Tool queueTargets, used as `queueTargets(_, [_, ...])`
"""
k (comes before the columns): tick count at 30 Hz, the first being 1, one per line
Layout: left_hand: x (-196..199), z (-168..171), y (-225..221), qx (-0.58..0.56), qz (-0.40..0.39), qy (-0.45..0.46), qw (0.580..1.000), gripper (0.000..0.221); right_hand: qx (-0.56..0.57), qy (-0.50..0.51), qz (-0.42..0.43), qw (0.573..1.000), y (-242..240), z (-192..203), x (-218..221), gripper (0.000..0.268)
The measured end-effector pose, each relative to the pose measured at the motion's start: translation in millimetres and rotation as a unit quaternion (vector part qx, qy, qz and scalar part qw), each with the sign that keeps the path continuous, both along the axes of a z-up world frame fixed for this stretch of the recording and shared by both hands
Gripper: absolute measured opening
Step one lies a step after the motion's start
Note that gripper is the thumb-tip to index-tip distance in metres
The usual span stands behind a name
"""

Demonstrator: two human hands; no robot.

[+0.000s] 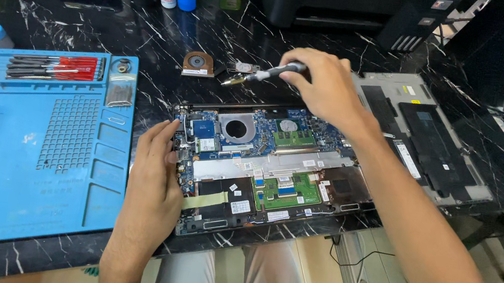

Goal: The person uses a screwdriver to remove screws from a laptop motherboard and then detaches the cooling fan assembly. The person places the removed fan on the table and continues to unscrew components from the motherboard.

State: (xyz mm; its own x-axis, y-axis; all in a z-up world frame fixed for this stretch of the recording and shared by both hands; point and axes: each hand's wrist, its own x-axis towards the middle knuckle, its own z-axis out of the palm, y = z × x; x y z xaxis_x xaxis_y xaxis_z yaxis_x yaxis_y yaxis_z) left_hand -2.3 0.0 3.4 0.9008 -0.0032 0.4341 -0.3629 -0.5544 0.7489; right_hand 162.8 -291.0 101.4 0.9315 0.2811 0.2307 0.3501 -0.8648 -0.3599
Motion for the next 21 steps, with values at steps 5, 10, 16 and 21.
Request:
queueTargets(5, [-1.4,-1.0,-0.9,-0.009,0.003,0.000,1.000,0.053,0.141,-0.059,0.002,0.988,-27.7,-10.7,-71.2,0.016])
queueTargets(10, [-14.4,28.5,-9.6,-0.057,0.008,-0.015,0.998,0.054,0.214,-0.145,0.006,0.966,-14.0,-64.4,-129.2,0.017])
queueTargets(16, [-14.5,28.0,-9.7,-0.082,-0.001,-0.010,0.997,0.055,0.205,-0.186,-0.030,0.960,14.0,-74.7,-151.5,0.018])
queueTargets(21, [-17.5,35.3,-11.3,-0.060,0.004,-0.005,0.998,0.052,0.177,-0.225,-0.050,0.957,12.3,-88.1,-155.8,0.016])
